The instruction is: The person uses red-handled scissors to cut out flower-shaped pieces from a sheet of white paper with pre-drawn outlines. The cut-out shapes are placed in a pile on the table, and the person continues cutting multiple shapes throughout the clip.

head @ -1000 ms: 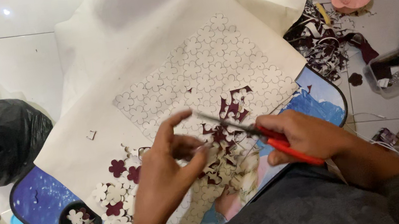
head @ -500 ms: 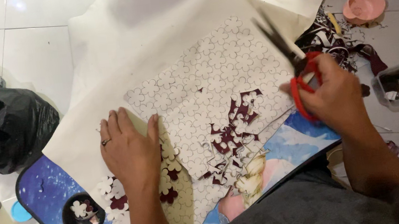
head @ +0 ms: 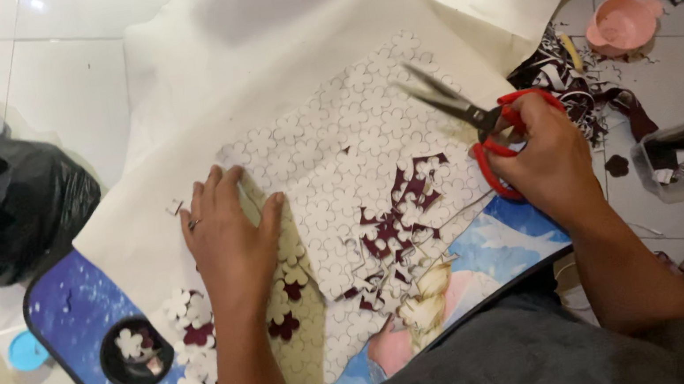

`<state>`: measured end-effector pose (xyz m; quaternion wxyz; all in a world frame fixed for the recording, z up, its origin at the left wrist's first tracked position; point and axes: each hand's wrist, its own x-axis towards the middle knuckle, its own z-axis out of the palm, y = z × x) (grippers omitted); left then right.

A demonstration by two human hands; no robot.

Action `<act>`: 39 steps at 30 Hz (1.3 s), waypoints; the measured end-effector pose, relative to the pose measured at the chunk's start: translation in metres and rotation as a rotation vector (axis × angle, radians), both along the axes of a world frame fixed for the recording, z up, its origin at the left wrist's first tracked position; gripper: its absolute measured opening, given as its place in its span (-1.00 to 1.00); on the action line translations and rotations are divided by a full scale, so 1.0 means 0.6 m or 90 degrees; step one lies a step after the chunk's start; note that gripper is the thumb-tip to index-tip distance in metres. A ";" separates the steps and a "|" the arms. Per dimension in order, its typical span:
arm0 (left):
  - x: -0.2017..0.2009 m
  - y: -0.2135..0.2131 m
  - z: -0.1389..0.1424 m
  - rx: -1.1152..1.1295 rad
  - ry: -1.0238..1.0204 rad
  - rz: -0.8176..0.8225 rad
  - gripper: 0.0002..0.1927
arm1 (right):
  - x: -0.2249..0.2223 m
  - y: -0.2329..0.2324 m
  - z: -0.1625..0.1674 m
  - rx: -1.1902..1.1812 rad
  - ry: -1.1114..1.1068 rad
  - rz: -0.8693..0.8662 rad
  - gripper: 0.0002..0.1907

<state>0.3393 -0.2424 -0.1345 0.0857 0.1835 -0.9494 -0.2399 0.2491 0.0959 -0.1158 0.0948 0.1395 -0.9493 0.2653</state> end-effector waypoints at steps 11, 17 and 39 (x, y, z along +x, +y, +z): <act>0.088 0.019 -0.047 -0.015 -0.042 -0.077 -0.46 | -0.004 0.007 -0.069 -0.039 -0.068 -0.035 -0.37; 0.171 0.016 -0.026 -0.099 -0.119 -0.022 -0.60 | -0.007 0.008 -0.063 -0.037 -0.070 0.019 -0.54; -0.012 0.256 -0.042 0.148 0.100 0.098 -0.64 | -0.087 0.123 -0.083 -0.139 -0.146 0.032 -0.49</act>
